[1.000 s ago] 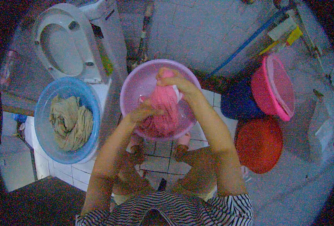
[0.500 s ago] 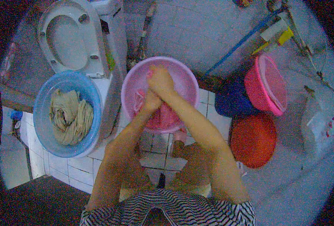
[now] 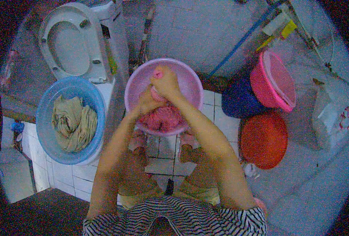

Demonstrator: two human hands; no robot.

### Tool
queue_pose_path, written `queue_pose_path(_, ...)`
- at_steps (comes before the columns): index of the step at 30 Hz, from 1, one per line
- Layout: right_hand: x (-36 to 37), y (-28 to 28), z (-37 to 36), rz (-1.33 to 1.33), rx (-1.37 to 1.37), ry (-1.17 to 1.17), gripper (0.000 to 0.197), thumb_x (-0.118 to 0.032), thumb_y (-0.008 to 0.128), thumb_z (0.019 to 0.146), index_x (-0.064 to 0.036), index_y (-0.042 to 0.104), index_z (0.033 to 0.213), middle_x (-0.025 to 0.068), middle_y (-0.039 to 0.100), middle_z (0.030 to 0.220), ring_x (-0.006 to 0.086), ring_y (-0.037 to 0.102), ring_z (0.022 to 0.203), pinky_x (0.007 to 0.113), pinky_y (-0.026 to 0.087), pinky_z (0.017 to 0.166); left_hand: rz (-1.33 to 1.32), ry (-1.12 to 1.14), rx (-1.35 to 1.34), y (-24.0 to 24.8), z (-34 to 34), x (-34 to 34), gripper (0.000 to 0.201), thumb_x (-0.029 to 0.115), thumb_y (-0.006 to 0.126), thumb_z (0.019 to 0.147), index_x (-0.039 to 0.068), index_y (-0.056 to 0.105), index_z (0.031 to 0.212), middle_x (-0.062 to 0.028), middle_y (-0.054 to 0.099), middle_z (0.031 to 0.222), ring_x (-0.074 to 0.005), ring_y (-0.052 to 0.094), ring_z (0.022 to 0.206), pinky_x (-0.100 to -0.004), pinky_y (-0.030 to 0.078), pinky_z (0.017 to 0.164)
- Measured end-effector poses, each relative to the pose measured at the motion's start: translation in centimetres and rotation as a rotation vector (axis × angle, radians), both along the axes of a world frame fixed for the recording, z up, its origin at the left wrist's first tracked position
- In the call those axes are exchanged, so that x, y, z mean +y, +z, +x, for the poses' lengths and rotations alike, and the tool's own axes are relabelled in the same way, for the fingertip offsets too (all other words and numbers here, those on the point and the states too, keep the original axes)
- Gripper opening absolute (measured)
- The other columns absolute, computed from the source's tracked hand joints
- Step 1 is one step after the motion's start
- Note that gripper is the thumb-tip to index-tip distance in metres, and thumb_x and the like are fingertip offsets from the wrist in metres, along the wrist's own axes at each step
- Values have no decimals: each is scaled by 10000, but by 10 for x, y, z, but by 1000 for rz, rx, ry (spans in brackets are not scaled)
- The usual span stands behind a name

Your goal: The person sits on the floor and hand-washes a pink cloth in a pink basin, scrubbing and wringing it repeatedly. They then transfer the pink cloth to a blue basin and proceed to wash a beige cloth in the pink basin using the same hand-washing technique.

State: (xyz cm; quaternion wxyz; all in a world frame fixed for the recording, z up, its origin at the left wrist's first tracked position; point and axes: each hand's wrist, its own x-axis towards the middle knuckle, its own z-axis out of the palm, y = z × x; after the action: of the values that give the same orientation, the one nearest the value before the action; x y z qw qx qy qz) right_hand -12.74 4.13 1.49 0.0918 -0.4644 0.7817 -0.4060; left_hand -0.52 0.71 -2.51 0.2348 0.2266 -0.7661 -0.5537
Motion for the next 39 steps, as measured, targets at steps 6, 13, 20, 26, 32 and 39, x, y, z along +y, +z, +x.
queue_pose_path(6,32,27,3,-177,-51,97,198,-171,646,641,-33,511,686,122,533,699,273,514,640,379,422,597,391,-59,-257,-6,46,-9,712,494,626,734,-48,479,1172,-215,494,1220,-332,483,1113,-375,370,969)
queue_pose_path(13,74,35,66,-328,187,447,316,-250,679,640,-36,541,826,161,529,924,320,498,907,394,410,819,1503,-408,188,21,66,58,650,533,506,802,-23,494,1139,-194,543,1140,-317,511,1052,-380,392,917)
queue_pose_path(20,138,12,121,-234,305,603,402,-234,700,645,-17,585,964,181,551,1040,367,461,1106,486,327,974,1848,-281,542,2,73,86,574,502,492,817,-2,507,1090,-169,565,1081,-305,534,984,-386,420,852)
queue_pose_path(26,176,-25,58,-117,-1254,169,535,-436,600,812,-51,504,1170,135,489,1232,291,472,1128,463,284,1028,2035,-291,778,-16,61,83,511,477,480,830,16,519,1048,-147,584,1030,-294,554,926,-391,443,796)
queue_pose_path(32,167,-89,100,-136,-2238,446,541,-448,575,822,-66,492,1196,124,516,1203,277,501,1096,437,334,995,2231,-198,1134,-25,52,126,452,451,468,843,34,531,1007,-125,604,980,-284,574,868,-396,467,740)
queue_pose_path(39,117,-94,95,-348,-2121,-191,525,-454,562,826,-80,506,1191,116,541,1171,268,522,1065,416,380,956,2279,-187,873,-36,82,136,389,421,454,859,55,544,958,-100,626,920,-271,597,801,-401,494,675)
